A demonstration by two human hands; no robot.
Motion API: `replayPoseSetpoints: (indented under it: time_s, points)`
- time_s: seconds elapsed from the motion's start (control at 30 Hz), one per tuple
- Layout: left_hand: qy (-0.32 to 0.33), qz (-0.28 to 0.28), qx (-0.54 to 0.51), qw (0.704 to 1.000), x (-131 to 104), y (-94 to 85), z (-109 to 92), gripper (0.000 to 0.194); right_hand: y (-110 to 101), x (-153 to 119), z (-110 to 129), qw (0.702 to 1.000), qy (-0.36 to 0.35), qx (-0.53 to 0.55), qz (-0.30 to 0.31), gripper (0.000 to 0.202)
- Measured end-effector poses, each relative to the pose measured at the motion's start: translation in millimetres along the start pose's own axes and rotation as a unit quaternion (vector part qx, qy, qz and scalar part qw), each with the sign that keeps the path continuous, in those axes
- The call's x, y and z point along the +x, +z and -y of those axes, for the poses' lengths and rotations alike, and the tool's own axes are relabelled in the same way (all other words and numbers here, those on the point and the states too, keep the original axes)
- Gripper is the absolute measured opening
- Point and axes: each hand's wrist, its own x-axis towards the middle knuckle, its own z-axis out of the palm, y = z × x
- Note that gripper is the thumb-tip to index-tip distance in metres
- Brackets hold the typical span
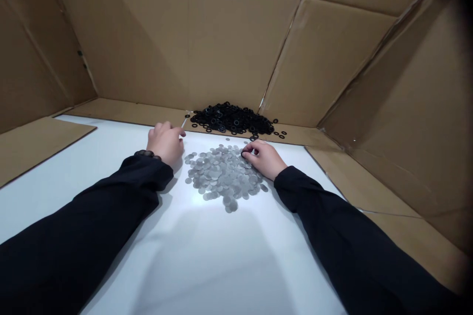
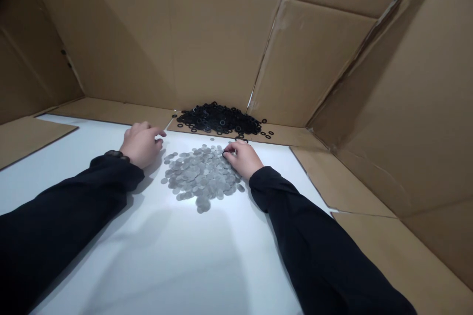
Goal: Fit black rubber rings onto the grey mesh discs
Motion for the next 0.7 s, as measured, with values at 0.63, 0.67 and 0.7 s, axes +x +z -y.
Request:
replayPoseSetpoints:
  time_s: [0.63, 0.67, 0.7]
  points:
    - [-0.028, 0.143, -0.396, 0.907, -37.6, -5.1, -58.5, 0.027, 4.1, -15.1, 65.5, 0.997, -0.054, 0.040, 0.041, 0.026]
    - [-0.029, 0.141, -0.394, 0.908, -37.5, -4.6, -58.1, 0.027, 4.6, -15.0, 63.0, 0.997, -0.057, 0.015, 0.054, 0.024]
    - [-0.029, 0.137, -0.390, 0.910, -37.5, -4.1, -57.7, 0.027, 5.1, -14.8, 61.3, 0.996, -0.056, 0.004, 0.063, 0.019]
